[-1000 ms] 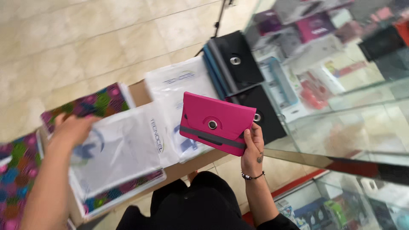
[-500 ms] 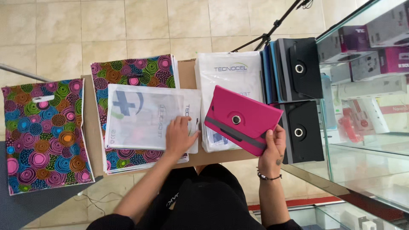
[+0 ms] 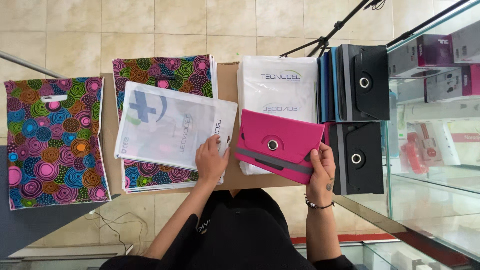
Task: The person places electronic tablet cases into patterned plastic bags by hand and stacks them on a counter.
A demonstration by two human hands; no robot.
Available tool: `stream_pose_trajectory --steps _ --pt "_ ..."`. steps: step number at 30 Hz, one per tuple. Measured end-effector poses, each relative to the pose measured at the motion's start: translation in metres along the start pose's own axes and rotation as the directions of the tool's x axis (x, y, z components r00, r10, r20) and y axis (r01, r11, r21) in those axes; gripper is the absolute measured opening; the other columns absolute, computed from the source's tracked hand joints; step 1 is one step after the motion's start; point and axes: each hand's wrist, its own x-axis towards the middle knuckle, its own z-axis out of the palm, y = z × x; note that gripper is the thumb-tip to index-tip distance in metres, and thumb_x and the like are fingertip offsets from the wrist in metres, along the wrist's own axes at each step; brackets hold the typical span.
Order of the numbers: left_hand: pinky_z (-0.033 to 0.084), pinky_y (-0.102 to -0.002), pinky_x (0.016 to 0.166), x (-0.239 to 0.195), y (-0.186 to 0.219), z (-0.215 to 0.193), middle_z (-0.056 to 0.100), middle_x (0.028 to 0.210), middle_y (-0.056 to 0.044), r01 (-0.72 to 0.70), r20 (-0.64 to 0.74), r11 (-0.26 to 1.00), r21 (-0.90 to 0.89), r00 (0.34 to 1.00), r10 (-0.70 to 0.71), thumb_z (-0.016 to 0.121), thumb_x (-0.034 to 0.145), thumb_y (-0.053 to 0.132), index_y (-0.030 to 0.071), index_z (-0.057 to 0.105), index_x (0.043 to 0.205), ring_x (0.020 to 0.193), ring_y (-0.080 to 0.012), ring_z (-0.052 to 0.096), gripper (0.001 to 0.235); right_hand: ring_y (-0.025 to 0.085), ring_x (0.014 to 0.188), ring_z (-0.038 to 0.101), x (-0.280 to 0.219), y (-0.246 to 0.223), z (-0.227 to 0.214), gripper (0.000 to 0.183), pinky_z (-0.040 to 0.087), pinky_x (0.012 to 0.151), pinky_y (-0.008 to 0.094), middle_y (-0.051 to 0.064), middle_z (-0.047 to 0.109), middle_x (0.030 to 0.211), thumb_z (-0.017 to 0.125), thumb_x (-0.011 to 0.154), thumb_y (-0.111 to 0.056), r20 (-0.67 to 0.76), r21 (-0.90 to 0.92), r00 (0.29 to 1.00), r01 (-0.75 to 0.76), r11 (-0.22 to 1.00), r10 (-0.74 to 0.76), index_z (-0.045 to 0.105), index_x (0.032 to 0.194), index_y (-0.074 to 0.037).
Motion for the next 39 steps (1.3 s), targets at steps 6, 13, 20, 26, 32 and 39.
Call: stream_pose_trajectory --steps 6,13,20,26,32,39 --pt "0.061 -0.048 0.075 0.0 -0.008 0.008 0.077 0.095 -0.009 0.072 0.028 0.997 -0.021 0.997 -0.072 0.069 0.092 0.015 0.017 0.056 0.123 0.084 -0.0346 0.076 0.034 0.018 0.071 0.07 0.006 0.001 -0.002 0.023 0.062 0.058 0.032 0.009 0.064 0.087 0.054 0.104 -0.013 0.07 -0.066 0.998 0.001 0.998 0.004 0.058 0.123 -0.001" --pt "0.061 -0.038 0.077 -0.013 -0.006 -0.011 0.064 0.103 0.001 0.04 -0.027 0.997 -0.07 0.999 -0.041 0.07 0.091 0.016 0.019 0.072 0.108 0.093 -0.0253 0.074 0.017 0.025 0.059 0.072 0.014 0.009 -0.007 0.024 0.061 0.047 0.036 0.013 0.065 0.079 0.053 0.103 -0.011 0.184 -0.143 0.962 -0.176 0.974 0.201 0.062 0.121 0.002" --pt "0.053 -0.043 0.095 -0.02 0.011 -0.048 0.052 0.116 -0.004 -0.058 -0.124 0.993 -0.1 0.991 0.045 0.084 0.074 0.006 0.011 0.059 0.121 0.111 -0.0307 0.066 0.053 0.023 0.056 0.071 0.019 0.03 -0.006 0.025 0.059 0.045 0.034 0.013 0.064 0.073 0.056 0.101 -0.014 0.218 -0.122 0.926 -0.288 0.95 0.308 0.063 0.119 0.002" --pt "0.051 -0.04 0.081 -0.034 0.023 -0.076 0.052 0.118 -0.009 -0.263 -0.267 0.963 0.059 0.925 0.269 0.066 0.091 0.006 0.008 0.058 0.128 0.101 -0.0281 0.064 0.038 0.03 0.062 0.073 0.022 0.038 -0.004 0.023 0.062 0.049 0.039 0.02 0.068 0.08 0.055 0.103 -0.015 0.141 -0.002 0.959 -0.248 0.969 0.246 0.061 0.118 0.001" --pt "0.052 -0.042 0.087 -0.038 0.026 -0.094 0.051 0.126 -0.015 -0.393 -0.23 0.919 0.04 0.891 0.391 0.058 0.092 -0.004 0.004 0.055 0.136 0.108 -0.0322 0.06 0.045 0.028 0.086 0.073 -0.012 0.079 0.015 0.029 0.06 0.074 0.042 0.016 0.069 0.095 0.055 0.102 -0.011 0.232 -0.001 0.931 -0.29 0.957 0.283 0.051 0.13 -0.005" --pt "0.052 -0.041 0.094 -0.043 0.043 -0.135 0.056 0.125 -0.013 -0.564 -0.259 0.826 -0.005 0.798 0.544 0.043 0.104 0.007 0.006 0.06 0.136 0.112 -0.0296 0.061 0.036 0.019 0.102 0.07 -0.071 0.092 0.093 0.052 0.059 0.086 0.036 0.005 0.064 0.125 0.054 0.097 -0.003 0.31 0.048 0.865 -0.429 0.902 0.395 0.046 0.147 -0.011"
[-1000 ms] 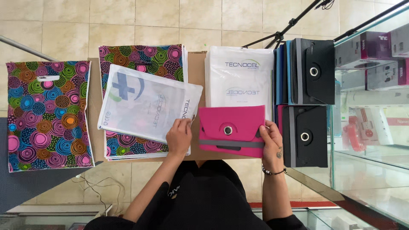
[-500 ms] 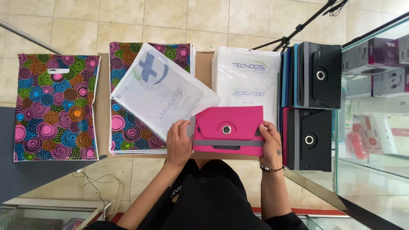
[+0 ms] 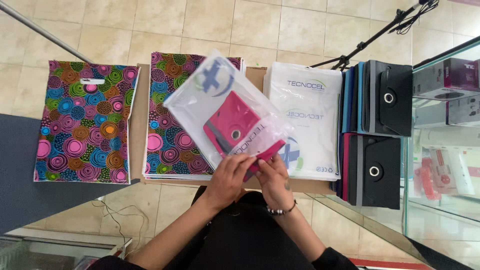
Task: The person places electronic tablet cases into patterned plastic bags by hand and stacks them on a counter.
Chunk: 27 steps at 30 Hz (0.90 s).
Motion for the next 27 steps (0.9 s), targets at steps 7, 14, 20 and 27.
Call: stream_pose_trajectory --steps 7,14,20,27 --pt "0.054 -0.042 0.092 0.002 0.005 -0.034 0.06 0.118 -0.011 -0.17 0.014 0.958 -0.232 0.984 0.178 0.047 0.098 0.004 0.005 0.066 0.123 0.107 -0.0299 0.064 0.031 0.032 0.099 0.067 0.057 0.024 0.017 0.038 0.057 0.089 0.048 0.01 0.067 0.115 0.06 0.097 -0.001 0.094 0.265 0.992 -0.108 0.958 0.085 0.059 0.134 -0.013" --pt "0.054 -0.046 0.084 0.016 -0.045 -0.025 0.072 0.103 -0.015 -0.257 -0.042 0.805 -0.535 0.959 0.279 0.078 0.09 0.04 0.008 0.071 0.107 0.089 -0.0372 0.066 0.037 0.033 0.109 0.068 0.127 0.049 0.008 0.061 0.061 0.09 0.049 0.013 0.067 0.127 0.08 0.085 -0.009 0.298 0.018 0.954 -0.028 0.999 0.021 0.052 0.139 -0.013" --pt "0.05 -0.052 0.094 0.116 -0.232 -0.007 0.058 0.134 -0.008 0.055 0.068 0.996 0.077 0.996 -0.06 0.052 0.103 0.063 0.021 0.062 0.137 0.122 -0.0321 0.06 0.054 0.038 0.098 0.073 0.095 0.076 0.008 0.062 0.064 0.082 0.05 0.024 0.066 0.124 0.066 0.092 -0.004 0.339 0.288 0.94 -0.067 0.955 -0.036 0.041 0.148 -0.009" --pt "0.051 -0.046 0.09 0.147 -0.282 -0.01 0.076 0.091 -0.008 0.528 0.68 0.837 -0.145 0.668 -0.304 0.066 0.084 0.08 0.02 0.078 0.105 0.096 -0.0338 0.072 0.065 0.036 0.117 0.065 0.057 0.048 0.032 0.067 0.053 0.1 0.055 0.018 0.06 0.142 0.061 0.093 -0.006 0.328 0.264 0.945 -0.086 0.961 -0.005 0.039 0.155 -0.018"
